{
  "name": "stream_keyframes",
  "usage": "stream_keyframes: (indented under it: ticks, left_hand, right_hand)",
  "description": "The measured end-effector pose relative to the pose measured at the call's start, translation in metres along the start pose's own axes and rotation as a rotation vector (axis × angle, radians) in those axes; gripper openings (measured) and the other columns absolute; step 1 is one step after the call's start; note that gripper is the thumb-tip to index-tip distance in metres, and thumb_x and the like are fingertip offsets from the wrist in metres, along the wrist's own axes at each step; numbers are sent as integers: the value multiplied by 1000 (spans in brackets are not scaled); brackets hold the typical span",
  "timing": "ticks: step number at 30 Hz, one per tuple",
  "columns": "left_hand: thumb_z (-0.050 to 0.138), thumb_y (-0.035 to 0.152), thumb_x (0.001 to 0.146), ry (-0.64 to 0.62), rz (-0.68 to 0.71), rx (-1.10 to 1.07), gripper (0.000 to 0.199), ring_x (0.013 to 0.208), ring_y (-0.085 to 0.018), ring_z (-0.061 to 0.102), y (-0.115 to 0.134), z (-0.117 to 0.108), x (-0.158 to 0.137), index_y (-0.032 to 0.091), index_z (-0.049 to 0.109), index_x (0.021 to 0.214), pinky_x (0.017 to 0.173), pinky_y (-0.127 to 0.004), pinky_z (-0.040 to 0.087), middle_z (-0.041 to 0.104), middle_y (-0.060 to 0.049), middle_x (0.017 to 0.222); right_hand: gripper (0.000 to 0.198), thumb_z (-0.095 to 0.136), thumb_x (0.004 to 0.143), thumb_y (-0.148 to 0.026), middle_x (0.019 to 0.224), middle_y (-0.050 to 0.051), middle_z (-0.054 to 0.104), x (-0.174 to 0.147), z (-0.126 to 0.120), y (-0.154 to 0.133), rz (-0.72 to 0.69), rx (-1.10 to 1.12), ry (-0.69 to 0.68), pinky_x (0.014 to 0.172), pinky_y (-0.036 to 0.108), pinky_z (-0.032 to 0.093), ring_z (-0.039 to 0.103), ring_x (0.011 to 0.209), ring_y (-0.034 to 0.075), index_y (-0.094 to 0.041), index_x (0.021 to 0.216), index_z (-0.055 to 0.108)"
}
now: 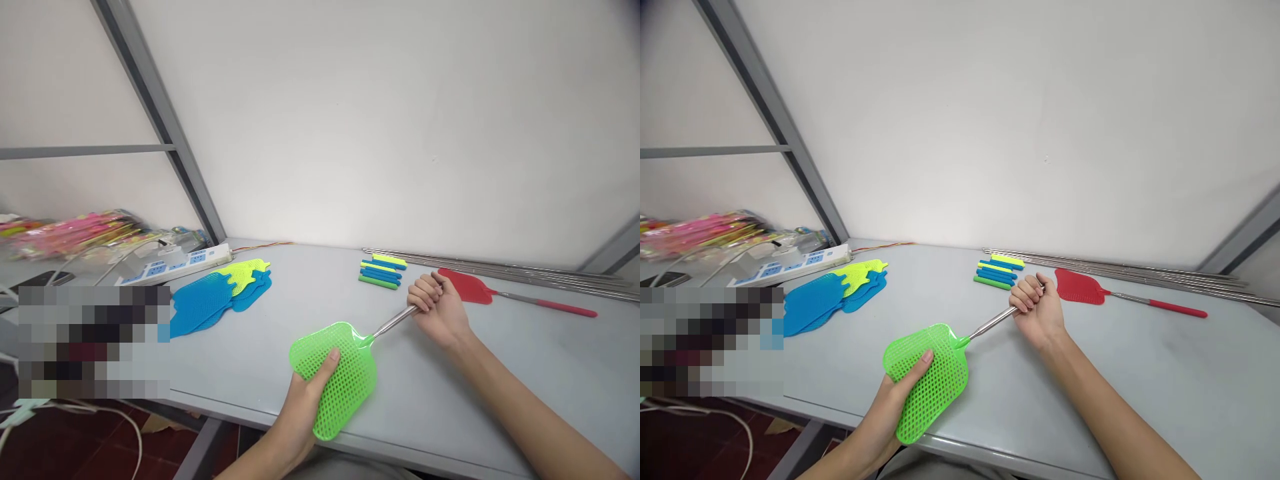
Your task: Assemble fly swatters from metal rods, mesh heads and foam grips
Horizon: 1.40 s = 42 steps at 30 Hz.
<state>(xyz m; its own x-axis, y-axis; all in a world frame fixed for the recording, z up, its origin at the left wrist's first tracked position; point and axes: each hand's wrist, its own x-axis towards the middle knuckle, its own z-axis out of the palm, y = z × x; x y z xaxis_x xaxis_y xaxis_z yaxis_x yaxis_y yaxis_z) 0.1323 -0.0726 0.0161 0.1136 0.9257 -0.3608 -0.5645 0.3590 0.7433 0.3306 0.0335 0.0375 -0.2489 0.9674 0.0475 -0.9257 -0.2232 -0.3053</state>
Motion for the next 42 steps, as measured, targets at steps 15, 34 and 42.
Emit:
stream_keyframes:
  ticks: [15,34,42]
  left_hand:
    - [53,30,70,-61,12,53,48,98,-22,48,0,2,2,19,41,115,84,-35,38,50,-10,109]
    - [52,30,71,-17,58,4,48,98,-20,48,0,4,1,23,38,116,83,-32,39,50,-6,111]
    - [53,30,70,-32,13,-36,49,96,-19,50,3,6,-1,23,38,116,84,-33,38,52,-6,108]
  right_hand:
    - [27,39,74,-22,44,-5,24,3,2,-6,-19,-113,38,34,18,28,27,37,5,-18,51,26]
    - [50,32,69,-57,100,10,51,18,-21,-3,16,-640,304,63,35,46,54,82,23,-19,93,56]
    - [71,17,61,-70,102,9,51,19,-22,-2,-13,-784,316,66,38,45,53,84,25,-21,88,60]
